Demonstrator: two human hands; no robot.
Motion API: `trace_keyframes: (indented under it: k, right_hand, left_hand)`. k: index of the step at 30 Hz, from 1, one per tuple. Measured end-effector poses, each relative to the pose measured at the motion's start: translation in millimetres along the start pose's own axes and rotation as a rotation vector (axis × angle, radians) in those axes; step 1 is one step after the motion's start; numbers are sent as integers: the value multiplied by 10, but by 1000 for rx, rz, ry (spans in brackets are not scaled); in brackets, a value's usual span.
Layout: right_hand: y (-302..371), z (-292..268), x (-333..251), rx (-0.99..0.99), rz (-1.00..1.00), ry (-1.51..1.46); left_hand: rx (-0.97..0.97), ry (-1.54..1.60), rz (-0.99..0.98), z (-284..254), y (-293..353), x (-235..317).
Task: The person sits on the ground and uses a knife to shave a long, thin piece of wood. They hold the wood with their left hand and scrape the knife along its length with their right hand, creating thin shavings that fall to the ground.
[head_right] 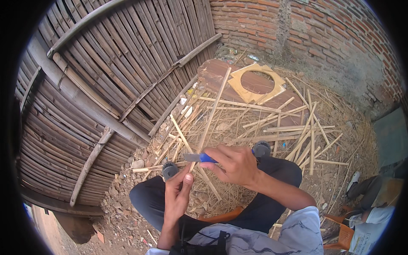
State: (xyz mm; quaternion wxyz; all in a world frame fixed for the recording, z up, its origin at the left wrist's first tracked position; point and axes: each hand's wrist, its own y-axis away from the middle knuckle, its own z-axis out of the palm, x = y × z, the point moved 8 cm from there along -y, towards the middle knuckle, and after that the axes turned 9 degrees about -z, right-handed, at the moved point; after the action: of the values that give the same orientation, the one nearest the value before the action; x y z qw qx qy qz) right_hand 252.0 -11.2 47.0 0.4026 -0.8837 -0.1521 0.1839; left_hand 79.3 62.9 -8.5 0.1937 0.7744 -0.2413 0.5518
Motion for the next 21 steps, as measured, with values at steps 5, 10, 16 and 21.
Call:
trace_keyframes:
  k: [5,10,16,21]
  right_hand:
    - [-19,-10,-11,-28,38,80]
    - [46,-280,498,191,216,152]
    - [237,-764,1074,316,539,53]
    - [99,-242,403,142,137,-25]
  left_hand:
    - [42,1,16,34,-10,-26]
    - [-50,121,-161,25,102,-169]
    - [-96,125,-105,-12,310,-246]
    - [-177,260,-196,-9,161,-306]
